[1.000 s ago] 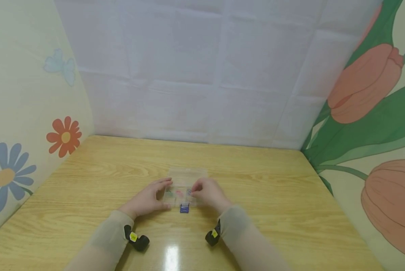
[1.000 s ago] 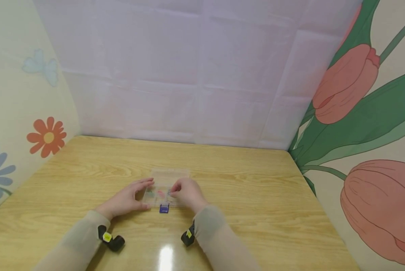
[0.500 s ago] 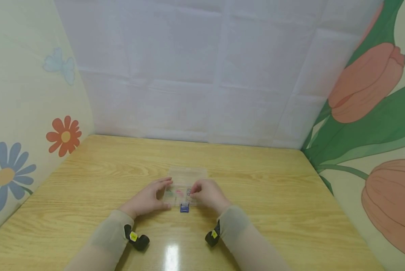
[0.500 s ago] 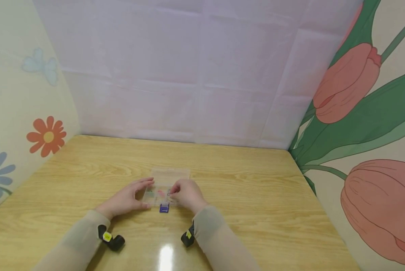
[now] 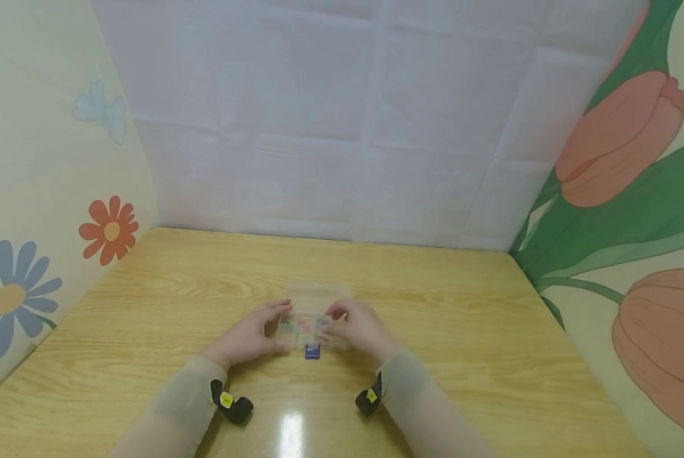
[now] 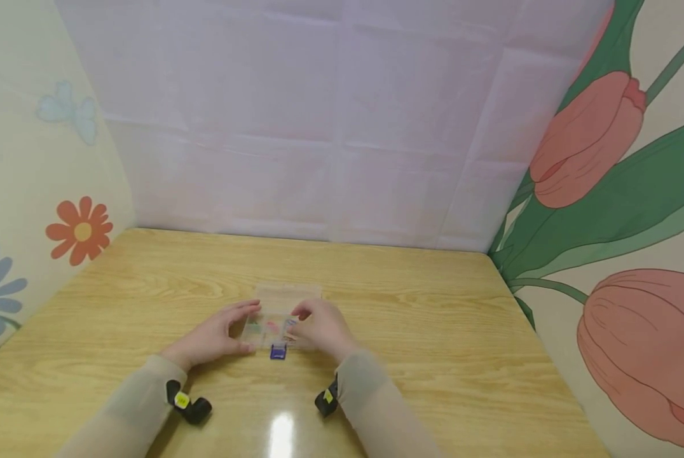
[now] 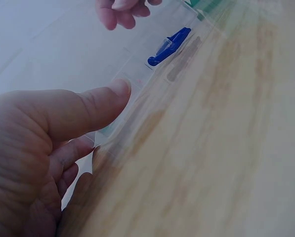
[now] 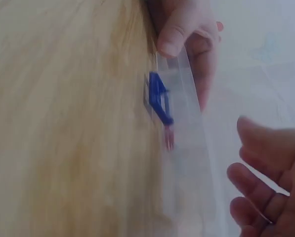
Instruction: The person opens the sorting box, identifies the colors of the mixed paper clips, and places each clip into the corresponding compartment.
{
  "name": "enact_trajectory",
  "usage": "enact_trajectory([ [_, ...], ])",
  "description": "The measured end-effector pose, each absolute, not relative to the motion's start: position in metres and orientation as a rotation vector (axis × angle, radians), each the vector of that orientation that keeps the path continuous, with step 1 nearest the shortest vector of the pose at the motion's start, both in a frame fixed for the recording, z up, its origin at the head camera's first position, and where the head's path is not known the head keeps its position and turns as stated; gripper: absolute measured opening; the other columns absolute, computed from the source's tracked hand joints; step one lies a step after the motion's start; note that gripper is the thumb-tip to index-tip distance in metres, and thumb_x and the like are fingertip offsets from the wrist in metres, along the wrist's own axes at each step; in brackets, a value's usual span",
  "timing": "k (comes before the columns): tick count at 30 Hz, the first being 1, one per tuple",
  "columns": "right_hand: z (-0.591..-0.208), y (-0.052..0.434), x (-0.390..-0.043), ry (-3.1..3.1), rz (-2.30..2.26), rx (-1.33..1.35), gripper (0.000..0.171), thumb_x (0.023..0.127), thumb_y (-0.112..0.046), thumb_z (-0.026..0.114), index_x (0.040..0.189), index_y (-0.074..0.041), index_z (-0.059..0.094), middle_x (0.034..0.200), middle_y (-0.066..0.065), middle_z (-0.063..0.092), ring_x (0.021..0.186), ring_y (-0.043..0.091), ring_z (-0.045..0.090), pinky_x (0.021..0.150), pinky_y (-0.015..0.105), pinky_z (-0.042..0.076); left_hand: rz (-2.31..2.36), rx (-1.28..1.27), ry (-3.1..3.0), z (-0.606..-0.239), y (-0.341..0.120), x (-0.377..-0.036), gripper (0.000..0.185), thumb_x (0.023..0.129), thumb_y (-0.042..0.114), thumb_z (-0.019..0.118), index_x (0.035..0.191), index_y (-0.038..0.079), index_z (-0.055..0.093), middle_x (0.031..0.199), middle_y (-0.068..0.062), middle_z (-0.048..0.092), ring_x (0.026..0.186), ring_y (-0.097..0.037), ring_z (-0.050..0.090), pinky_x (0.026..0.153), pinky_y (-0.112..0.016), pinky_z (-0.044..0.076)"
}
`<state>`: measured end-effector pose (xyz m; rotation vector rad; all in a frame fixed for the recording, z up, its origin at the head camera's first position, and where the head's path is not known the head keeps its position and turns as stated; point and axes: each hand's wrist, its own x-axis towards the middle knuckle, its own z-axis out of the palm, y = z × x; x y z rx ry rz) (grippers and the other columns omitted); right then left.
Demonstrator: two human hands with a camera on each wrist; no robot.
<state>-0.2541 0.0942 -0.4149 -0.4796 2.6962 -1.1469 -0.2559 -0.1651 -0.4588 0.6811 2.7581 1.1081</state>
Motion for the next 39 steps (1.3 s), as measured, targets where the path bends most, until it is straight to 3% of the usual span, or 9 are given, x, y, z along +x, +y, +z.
enact_trajectory([
  [4,-0.414,0.109,-0.253,2.774,-0.965,-0.586,0.065,0.079,-0.035,0.078,0.136,-0.014,0.053,0.134,0.004,0.054,0.124,0.026,0.047,0.105,0.049,0.036,1.102,0.675,2.760,-0.458,-0.164,-0.255,0.083,0.076,0.038,0.080,0.144,0.009,0.043,0.154,-0.009,0.033,0.140,-0.040,0.025,0.111,-0.061,0.020],
  [7,-0.416,0.117,-0.254,2.819,-0.792,-0.626,0.076,0.076,-0.038,0.080,0.141,-0.016,0.048,0.142,0.002,0.049,0.131,0.027,0.040,0.111,0.051,0.026,1.105,0.658,2.753,-0.458,-0.163,-0.255,0.082,0.076,0.036,0.080,0.145,0.010,0.043,0.154,-0.007,0.032,0.141,-0.038,0.025,0.112,-0.059,0.020],
  [13,-0.421,0.125,-0.252,2.837,-0.695,-0.598,0.070,0.075,-0.041,0.079,0.137,-0.020,0.053,0.139,-0.002,0.052,0.132,0.027,0.037,0.113,0.051,0.020,1.097,0.658,2.755,-0.458,-0.161,-0.256,0.083,0.075,0.035,0.081,0.144,0.010,0.044,0.154,-0.007,0.032,0.141,-0.037,0.025,0.112,-0.059,0.020],
  [24,-0.417,0.153,-0.248,2.835,-0.691,-0.598,0.068,0.076,-0.036,0.080,0.137,-0.022,0.054,0.138,0.000,0.053,0.131,0.029,0.038,0.111,0.054,0.023,1.032,0.734,2.773,-0.454,-0.139,-0.254,0.083,0.075,0.039,0.081,0.143,0.006,0.045,0.152,-0.009,0.035,0.140,-0.037,0.028,0.112,-0.056,0.022],
  [39,-0.413,0.191,-0.235,2.870,-0.699,-0.483,0.066,0.073,-0.030,0.083,0.133,-0.023,0.058,0.138,0.005,0.052,0.130,0.032,0.037,0.108,0.056,0.027,0.961,0.758,2.754,-0.451,-0.097,-0.252,0.081,0.076,0.036,0.081,0.144,0.010,0.045,0.152,-0.005,0.036,0.139,-0.030,0.031,0.113,-0.049,0.026],
])
